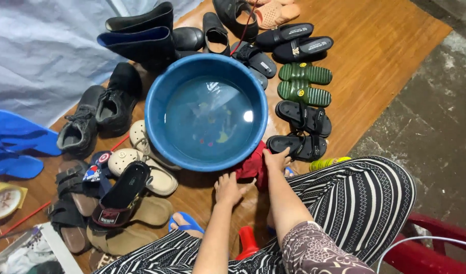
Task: Scrubbing and cleaning the red strap of a sandal using a brush, water, and a cloth.
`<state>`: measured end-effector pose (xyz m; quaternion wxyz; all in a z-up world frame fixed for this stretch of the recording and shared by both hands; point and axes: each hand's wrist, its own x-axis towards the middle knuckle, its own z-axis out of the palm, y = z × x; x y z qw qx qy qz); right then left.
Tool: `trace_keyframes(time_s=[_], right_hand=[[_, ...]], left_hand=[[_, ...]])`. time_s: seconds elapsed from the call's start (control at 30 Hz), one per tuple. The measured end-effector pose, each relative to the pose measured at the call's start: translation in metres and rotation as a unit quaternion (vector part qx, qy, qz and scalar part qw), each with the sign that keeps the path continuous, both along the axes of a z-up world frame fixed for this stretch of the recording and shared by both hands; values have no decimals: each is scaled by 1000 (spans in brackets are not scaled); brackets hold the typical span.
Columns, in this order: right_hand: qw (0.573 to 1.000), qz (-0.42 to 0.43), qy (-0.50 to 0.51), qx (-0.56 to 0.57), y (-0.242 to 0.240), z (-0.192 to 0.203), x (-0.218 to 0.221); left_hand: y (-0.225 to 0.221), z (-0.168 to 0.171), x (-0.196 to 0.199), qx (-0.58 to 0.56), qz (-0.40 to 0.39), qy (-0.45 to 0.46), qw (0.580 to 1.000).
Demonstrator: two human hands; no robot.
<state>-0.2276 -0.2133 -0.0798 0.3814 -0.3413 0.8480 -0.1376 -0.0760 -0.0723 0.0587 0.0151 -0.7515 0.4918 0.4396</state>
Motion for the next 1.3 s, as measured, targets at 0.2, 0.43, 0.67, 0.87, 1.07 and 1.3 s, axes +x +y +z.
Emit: trace_keyframes(time_s=[0.2,0.43,0.67,0.87,1.07,1.3], right_hand=[[974,-172,-81,-121,-46,-73,-29],[994,-83,-17,-68,-110,-68,-50],[989,140,7,-39,-144,-11,-47],[944,308,29,-117,-224,-11,-63],[962,40,214,-164,-243,-34,-139],[997,-1,39,-72,-238,11,-151]], left_hand=[[-1,-60,-16,-18,-58,-35,998],[-6,-115,-19,0,-63,-48,997],[-23,-77,-17,53,-55,-13,997],[-36,-76,-14,67,-49,-3,997],[-31,-106,-13,97,-46,6,994],[-28,-124,-16,81,-16,-27,996]])
